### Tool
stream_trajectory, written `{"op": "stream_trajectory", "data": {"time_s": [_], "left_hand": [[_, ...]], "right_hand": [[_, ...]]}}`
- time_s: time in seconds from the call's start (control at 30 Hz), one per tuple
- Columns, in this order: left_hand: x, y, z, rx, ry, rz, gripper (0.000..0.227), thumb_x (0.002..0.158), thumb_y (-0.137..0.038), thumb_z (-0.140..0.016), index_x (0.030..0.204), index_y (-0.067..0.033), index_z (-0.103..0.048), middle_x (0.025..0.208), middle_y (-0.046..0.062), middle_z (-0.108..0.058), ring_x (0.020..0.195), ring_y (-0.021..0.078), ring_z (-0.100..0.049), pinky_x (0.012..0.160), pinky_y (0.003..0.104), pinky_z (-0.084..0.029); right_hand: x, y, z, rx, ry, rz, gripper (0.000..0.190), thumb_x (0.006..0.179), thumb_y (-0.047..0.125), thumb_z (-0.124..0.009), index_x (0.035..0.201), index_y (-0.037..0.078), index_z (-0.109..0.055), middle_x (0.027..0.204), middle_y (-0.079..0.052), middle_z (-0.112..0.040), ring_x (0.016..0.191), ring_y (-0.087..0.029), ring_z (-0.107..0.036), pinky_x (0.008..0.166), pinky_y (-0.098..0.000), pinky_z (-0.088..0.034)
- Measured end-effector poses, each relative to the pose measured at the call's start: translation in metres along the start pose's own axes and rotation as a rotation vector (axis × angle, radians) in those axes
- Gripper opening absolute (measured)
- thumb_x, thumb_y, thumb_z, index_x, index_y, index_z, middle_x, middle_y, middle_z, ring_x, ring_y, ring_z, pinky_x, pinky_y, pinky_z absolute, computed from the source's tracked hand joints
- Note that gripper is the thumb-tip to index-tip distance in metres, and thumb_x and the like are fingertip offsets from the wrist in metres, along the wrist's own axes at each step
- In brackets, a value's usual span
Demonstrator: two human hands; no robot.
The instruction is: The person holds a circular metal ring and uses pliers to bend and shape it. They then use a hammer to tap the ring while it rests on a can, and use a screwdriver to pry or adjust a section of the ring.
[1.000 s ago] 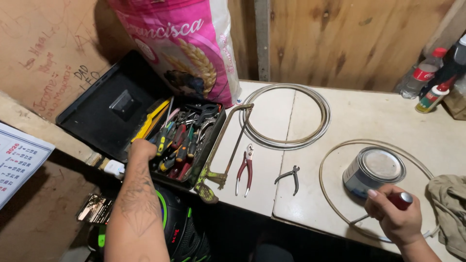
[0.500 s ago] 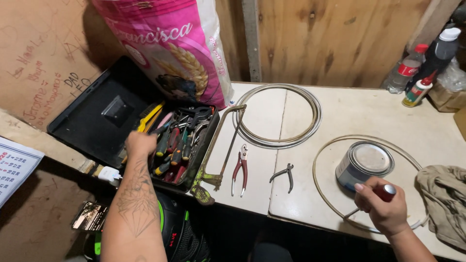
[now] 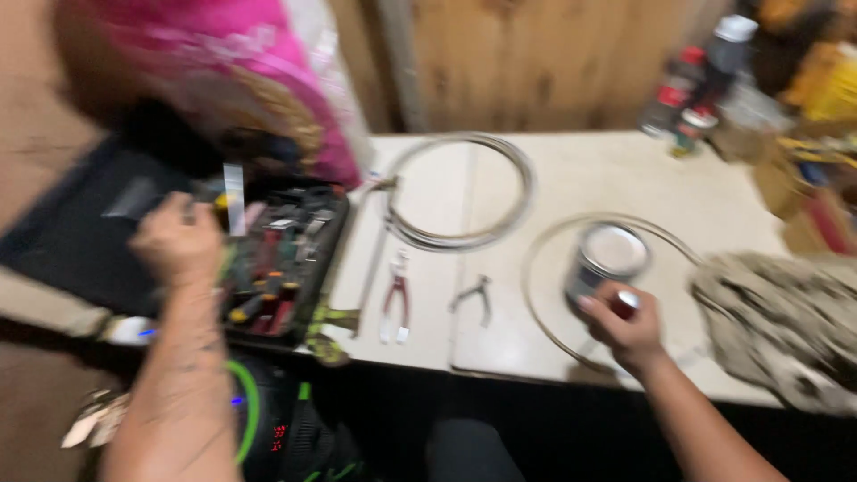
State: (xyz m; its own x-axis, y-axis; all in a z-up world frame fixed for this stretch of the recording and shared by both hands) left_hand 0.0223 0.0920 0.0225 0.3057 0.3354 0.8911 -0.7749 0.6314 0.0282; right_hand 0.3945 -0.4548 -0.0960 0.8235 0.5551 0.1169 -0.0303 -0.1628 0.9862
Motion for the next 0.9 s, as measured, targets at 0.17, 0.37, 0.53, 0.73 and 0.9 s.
{"op": "stream_trajectory", "data": {"time_s": [0.17,0.37,0.53,0.73,0.9], "left_hand": [[0.016,-0.019,0.033,-0.024,-0.097,-0.339,0.024,0.091,-0.002,-0.076,0.115,-0.0011,-0.078,0.109,0.019,-0.077,0.101,0.0361,-0.073,0.09,0.044,-0.059],[-0.011,0.08,-0.032,0.261,0.096,0.303,0.07,0.132,-0.061,-0.077,0.09,-0.005,-0.08,0.072,0.016,-0.077,0.053,0.036,-0.074,0.037,0.049,-0.054],[-0.016,0.057,-0.02,0.126,0.094,0.078,0.036,0.121,-0.032,-0.074,0.1,-0.0028,-0.075,0.085,0.015,-0.073,0.071,0.0348,-0.072,0.06,0.045,-0.055],[-0.022,0.025,-0.009,0.176,-0.01,-0.291,0.024,0.098,-0.021,-0.078,0.12,-0.0115,-0.084,0.101,0.007,-0.078,0.091,0.026,-0.074,0.082,0.036,-0.06],[-0.03,0.086,-0.046,-0.054,0.187,0.113,0.027,0.126,-0.029,-0.078,0.126,-0.002,-0.075,0.094,0.017,-0.078,0.071,0.0398,-0.073,0.056,0.049,-0.055]], "right_hand": [[-0.003,0.024,-0.014,0.065,0.044,0.029,0.038,0.084,0.011,-0.076,0.059,0.01,-0.047,0.049,-0.001,-0.038,0.043,-0.01,-0.037,0.037,-0.0237,-0.026],[-0.007,0.037,-0.021,0.03,0.067,0.044,0.037,0.085,0.011,-0.074,0.059,0.008,-0.048,0.043,-0.004,-0.042,0.037,-0.011,-0.038,0.032,-0.0241,-0.028],[-0.008,0.035,-0.021,0.022,0.087,0.048,0.035,0.084,0.011,-0.074,0.061,0.009,-0.048,0.046,-0.002,-0.043,0.039,-0.011,-0.04,0.033,-0.0239,-0.03],[-0.012,0.037,-0.021,0.006,0.087,0.044,0.035,0.084,0.012,-0.074,0.061,0.01,-0.048,0.046,-0.002,-0.044,0.038,-0.01,-0.04,0.033,-0.0238,-0.029],[-0.012,0.039,-0.022,-0.049,0.094,0.068,0.034,0.085,0.014,-0.073,0.061,0.01,-0.05,0.045,-0.002,-0.047,0.039,-0.01,-0.041,0.035,-0.0233,-0.03]]}}
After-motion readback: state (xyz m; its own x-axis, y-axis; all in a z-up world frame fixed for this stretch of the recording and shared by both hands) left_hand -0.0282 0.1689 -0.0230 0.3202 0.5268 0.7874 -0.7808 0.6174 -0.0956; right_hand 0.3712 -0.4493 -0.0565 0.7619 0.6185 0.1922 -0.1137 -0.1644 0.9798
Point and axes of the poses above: each hand's wrist, its own x-axis towards the middle knuckle, its own z-axis out of the back of the hand, y = z × x, the point moved 5 cm from there along x, towards the middle knuckle
